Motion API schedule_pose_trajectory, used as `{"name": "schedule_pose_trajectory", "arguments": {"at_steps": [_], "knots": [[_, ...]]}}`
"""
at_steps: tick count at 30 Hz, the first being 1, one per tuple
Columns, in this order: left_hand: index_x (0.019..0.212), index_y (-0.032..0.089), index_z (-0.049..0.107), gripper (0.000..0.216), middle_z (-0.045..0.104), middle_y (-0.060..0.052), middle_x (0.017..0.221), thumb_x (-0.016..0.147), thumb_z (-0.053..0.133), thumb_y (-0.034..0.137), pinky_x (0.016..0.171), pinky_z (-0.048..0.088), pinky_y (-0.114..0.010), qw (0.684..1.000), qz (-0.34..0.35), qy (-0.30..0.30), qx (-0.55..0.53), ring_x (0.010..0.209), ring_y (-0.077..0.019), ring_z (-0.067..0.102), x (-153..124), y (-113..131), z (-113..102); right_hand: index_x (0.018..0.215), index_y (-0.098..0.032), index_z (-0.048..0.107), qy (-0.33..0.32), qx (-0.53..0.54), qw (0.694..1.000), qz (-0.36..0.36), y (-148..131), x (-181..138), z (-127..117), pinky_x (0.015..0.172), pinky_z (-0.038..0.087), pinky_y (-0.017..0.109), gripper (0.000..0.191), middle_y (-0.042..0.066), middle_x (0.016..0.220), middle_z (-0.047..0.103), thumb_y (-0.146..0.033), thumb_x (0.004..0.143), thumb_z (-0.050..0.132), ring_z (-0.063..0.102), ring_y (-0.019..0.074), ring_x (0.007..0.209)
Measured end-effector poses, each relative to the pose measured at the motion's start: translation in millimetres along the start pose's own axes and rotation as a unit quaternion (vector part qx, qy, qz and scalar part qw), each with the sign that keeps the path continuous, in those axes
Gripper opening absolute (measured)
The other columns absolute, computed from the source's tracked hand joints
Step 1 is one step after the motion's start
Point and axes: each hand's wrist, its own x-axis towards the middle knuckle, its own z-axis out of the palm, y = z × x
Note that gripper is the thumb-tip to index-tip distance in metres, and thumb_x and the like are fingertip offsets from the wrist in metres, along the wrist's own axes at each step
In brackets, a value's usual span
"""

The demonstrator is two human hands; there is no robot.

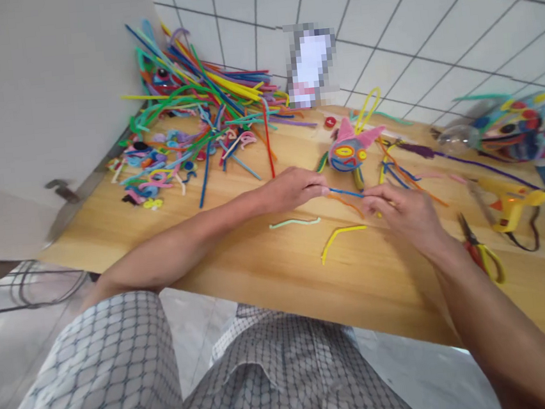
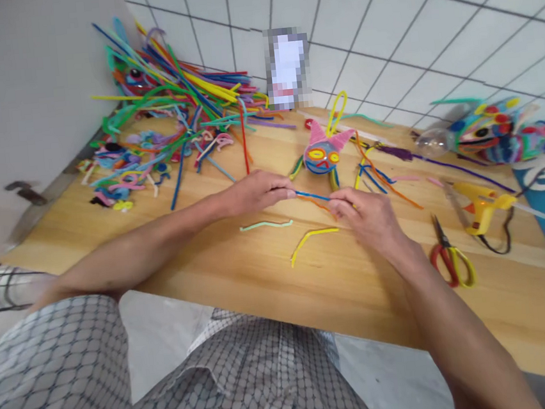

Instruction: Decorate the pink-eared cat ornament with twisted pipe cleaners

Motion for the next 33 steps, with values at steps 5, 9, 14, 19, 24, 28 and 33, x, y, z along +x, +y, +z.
{"name": "schedule_pose_trajectory", "arguments": {"at_steps": [5,9,14,19,24,28,33], "knots": [[0.071,0.013,0.069,0.032,0.055,0.004,0.058,0.094,0.064,0.035,0.056,0.03,-0.025,0.986,-0.087,0.036,-0.137,0.055,-0.0097,0.046,0.8,0.2,-2.3,0.112,-0.026,0.073,0.012,0.051,0.999,0.009,-1.1,-6.7,-3.7,0.068,0.061,0.034,0.02,0.0,0.079,0.08,-0.036,0.103,0.059,0.077,0.0216,0.068],[0.059,0.014,0.064,0.037,0.056,0.003,0.052,0.09,0.071,0.034,0.056,0.029,-0.025,0.986,-0.125,0.059,-0.097,0.052,-0.0093,0.044,-1.2,1.0,1.7,0.103,-0.024,0.072,-0.002,0.006,1.0,-0.001,9.3,-12.6,-6.1,0.062,0.057,0.031,0.021,0.0,0.074,0.078,-0.039,0.104,0.058,0.075,0.0194,0.063],[0.07,0.015,0.075,0.024,0.072,-0.002,0.068,0.093,0.072,0.022,0.062,0.033,-0.026,0.997,-0.007,-0.063,0.042,0.062,-0.0121,0.059,-4.2,0.8,7.0,0.099,-0.021,0.073,-0.048,-0.1,0.99,-0.092,21.7,-12.9,-7.7,0.059,0.048,0.029,0.033,0.004,0.074,0.076,-0.041,0.11,0.049,0.07,0.0179,0.062],[0.071,0.017,0.073,0.029,0.075,-0.004,0.07,0.098,0.068,0.026,0.06,0.035,-0.026,0.978,0.069,-0.151,0.126,0.063,-0.0138,0.064,-7.6,0.0,-2.8,0.097,-0.018,0.074,-0.1,-0.182,0.961,-0.18,17.0,-15.7,-2.6,0.062,0.046,0.032,0.032,0.007,0.077,0.076,-0.026,0.11,0.046,0.07,0.0201,0.069],[0.104,0.023,0.079,0.024,0.082,-0.004,0.096,0.106,0.056,0.028,0.068,0.043,-0.023,0.986,0.068,-0.11,0.109,0.081,-0.0148,0.073,-18.0,0.5,-12.7,0.104,-0.022,0.076,-0.055,-0.13,0.974,-0.179,6.8,-26.6,2.8,0.067,0.049,0.033,0.032,0.008,0.085,0.078,-0.019,0.109,0.045,0.069,0.019,0.074],[0.108,0.024,0.078,0.028,0.08,-0.005,0.093,0.105,0.051,0.017,0.069,0.046,-0.026,0.963,0.133,-0.175,0.155,0.082,-0.0173,0.073,-36.9,3.8,-3.6,0.098,-0.022,0.074,-0.086,-0.088,0.964,-0.237,0.1,-30.5,8.5,0.066,0.046,0.031,0.031,0.006,0.076,0.073,-0.017,0.108,0.046,0.064,0.0177,0.069],[0.122,0.025,0.073,0.029,0.079,-0.005,0.09,0.107,0.05,0.021,0.073,0.048,-0.029,0.939,0.12,-0.217,0.236,0.08,-0.0186,0.071,-41.6,9.5,-4.5,0.092,-0.02,0.073,-0.086,-0.13,0.96,-0.231,-4.0,-26.4,12.2,0.066,0.043,0.031,0.036,0.005,0.073,0.072,-0.017,0.11,0.042,0.062,0.0172,0.067]]}}
